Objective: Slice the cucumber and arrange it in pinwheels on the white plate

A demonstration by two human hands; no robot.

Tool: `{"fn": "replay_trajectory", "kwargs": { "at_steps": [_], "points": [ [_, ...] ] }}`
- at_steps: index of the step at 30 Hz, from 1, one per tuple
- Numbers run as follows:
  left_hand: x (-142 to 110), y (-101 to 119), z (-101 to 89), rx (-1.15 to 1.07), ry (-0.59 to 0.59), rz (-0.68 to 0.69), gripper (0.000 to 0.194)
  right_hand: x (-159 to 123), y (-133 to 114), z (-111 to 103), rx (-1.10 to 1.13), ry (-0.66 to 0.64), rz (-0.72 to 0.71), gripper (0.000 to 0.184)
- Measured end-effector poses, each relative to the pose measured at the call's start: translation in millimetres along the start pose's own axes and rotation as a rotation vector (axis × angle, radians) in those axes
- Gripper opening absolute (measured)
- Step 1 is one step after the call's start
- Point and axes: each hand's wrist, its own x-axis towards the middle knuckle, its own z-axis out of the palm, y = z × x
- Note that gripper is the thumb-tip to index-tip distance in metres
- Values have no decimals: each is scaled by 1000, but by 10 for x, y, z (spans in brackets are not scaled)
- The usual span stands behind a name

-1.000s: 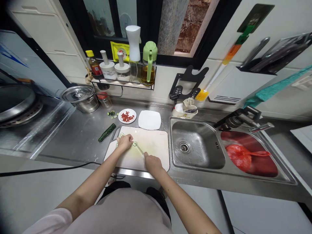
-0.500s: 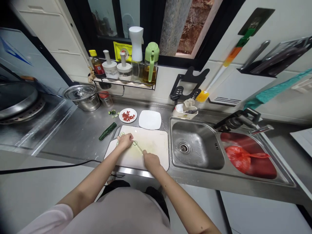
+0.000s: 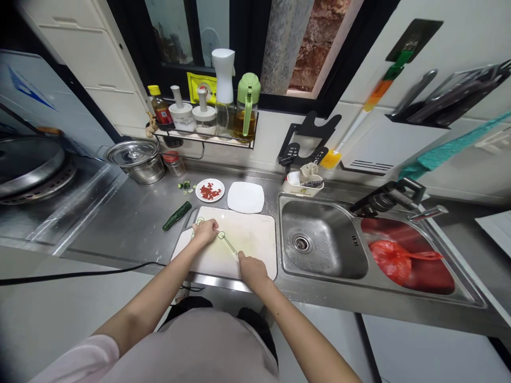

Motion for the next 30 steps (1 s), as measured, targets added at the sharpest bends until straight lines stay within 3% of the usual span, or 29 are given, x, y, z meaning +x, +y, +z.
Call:
{"fn": "replay_trajectory", "kwargs": {
  "at_steps": [30],
  "points": [
    [2, 6, -17, -2, -2, -1, 12, 120, -47, -11, 7, 19, -7, 38]
  ]
}}
